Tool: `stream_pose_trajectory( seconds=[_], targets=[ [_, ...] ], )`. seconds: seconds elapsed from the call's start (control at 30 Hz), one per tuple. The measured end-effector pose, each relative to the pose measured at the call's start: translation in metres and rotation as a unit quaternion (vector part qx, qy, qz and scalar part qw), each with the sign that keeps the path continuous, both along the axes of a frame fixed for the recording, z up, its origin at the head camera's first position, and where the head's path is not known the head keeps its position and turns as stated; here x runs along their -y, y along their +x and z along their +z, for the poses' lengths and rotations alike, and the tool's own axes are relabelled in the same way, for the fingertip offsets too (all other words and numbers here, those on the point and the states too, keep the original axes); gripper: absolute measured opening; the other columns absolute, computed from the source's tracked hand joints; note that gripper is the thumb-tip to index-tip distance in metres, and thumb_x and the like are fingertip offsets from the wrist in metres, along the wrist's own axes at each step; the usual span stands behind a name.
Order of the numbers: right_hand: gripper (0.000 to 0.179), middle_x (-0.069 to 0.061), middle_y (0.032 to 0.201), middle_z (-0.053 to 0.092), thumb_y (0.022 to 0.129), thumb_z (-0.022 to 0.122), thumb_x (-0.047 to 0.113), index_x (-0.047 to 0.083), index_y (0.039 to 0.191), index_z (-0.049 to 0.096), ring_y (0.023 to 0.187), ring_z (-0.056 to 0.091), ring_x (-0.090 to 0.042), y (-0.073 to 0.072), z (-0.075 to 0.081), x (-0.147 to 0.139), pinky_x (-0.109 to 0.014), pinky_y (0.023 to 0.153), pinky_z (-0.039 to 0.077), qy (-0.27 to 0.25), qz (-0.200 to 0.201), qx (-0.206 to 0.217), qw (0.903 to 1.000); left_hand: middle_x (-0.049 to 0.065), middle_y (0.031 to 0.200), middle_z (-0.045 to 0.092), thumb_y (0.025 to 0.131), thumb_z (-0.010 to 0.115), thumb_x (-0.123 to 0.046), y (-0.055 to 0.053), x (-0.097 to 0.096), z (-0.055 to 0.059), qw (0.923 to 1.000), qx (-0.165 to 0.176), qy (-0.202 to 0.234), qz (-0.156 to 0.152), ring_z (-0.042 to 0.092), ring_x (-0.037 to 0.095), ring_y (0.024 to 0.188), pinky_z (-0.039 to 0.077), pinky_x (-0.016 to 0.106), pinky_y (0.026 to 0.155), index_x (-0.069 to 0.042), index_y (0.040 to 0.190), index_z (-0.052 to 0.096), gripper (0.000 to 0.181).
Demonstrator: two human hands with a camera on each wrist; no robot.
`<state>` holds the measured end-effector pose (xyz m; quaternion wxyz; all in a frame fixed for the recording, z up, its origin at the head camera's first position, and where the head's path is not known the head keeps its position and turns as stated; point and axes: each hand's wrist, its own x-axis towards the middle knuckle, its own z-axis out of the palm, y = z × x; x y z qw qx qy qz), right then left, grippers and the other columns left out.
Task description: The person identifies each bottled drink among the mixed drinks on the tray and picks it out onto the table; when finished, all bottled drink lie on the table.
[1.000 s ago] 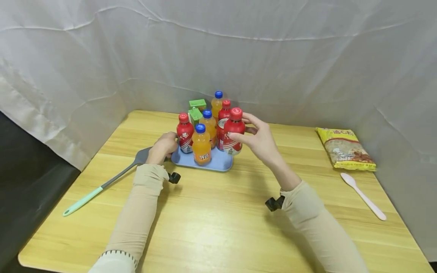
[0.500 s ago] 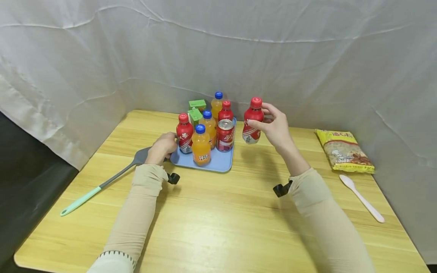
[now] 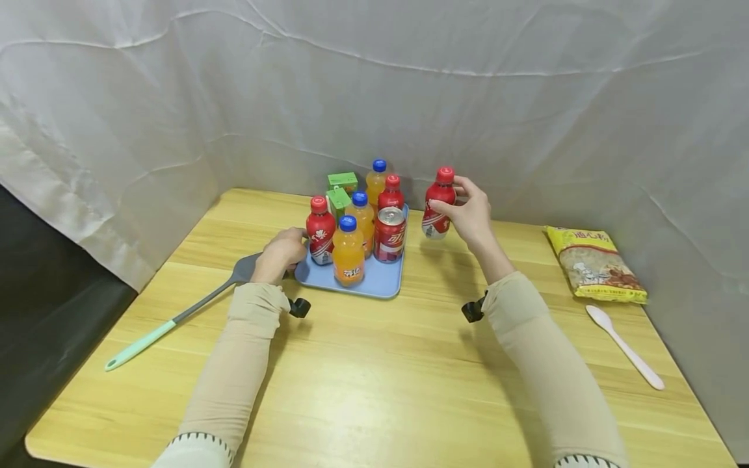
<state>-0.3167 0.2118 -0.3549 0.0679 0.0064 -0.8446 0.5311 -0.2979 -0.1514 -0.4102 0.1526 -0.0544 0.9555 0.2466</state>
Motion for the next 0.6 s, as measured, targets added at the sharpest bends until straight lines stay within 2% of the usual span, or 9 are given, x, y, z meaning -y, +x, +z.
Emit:
stream_pose_trajectory(
  seconds=[0.13,0.23,0.33,0.47,0.6],
  targets=[
    [0.068,-0.012,0.151,0.054,0.094,0.080,0.035,0.022,0.154,0.050,0.131,0.058,-0.026,-0.014,-0.008,-0.001,-0.036,0.094,0.060,-0.003,-0.013,0.011,0.9999,0.015,0.156,0.054,0.103,0.045,-0.005,0.001,0.000,0.000,0.9999,-0.001,0.016,0.000,0.057,0.032,0.127,0.052,0.049,0.102,-0.011,0.157,0.049,0.054],
    [0.068,-0.013,0.152,0.054,0.094,0.080,0.033,0.021,0.154,0.050,0.130,0.058,-0.026,-0.025,-0.017,0.000,-0.036,0.094,0.060,-0.005,-0.021,0.017,0.9996,0.015,0.157,0.054,0.103,0.044,-0.005,0.001,0.001,-0.001,0.9998,0.000,0.021,0.001,0.057,0.031,0.130,0.052,0.049,0.106,-0.011,0.157,0.049,0.054],
    [0.068,-0.014,0.152,0.054,0.094,0.080,0.030,0.019,0.154,0.050,0.131,0.058,-0.027,-0.035,-0.024,0.002,-0.037,0.096,0.061,-0.010,-0.029,0.019,0.9993,0.015,0.157,0.054,0.103,0.044,-0.005,0.001,0.001,-0.002,0.9998,0.001,0.021,0.000,0.057,0.031,0.130,0.052,0.049,0.106,-0.010,0.157,0.049,0.054],
    [0.066,-0.016,0.151,0.055,0.095,0.080,0.025,0.018,0.154,0.050,0.132,0.057,-0.028,-0.046,-0.031,0.003,-0.046,0.104,0.058,-0.014,-0.042,0.014,0.9989,0.015,0.159,0.052,0.103,0.045,-0.006,0.000,0.002,-0.002,0.9997,0.006,0.022,-0.002,0.056,0.031,0.132,0.051,0.050,0.106,-0.011,0.158,0.047,0.055],
    [0.066,-0.017,0.151,0.056,0.096,0.079,0.024,0.016,0.154,0.050,0.133,0.056,-0.030,-0.056,-0.034,0.001,-0.050,0.111,0.054,-0.008,-0.049,0.006,0.9988,0.015,0.158,0.052,0.103,0.046,-0.006,0.000,0.003,0.000,0.9997,0.010,0.023,-0.002,0.057,0.031,0.128,0.053,0.047,0.100,-0.012,0.159,0.046,0.056]
  ],
)
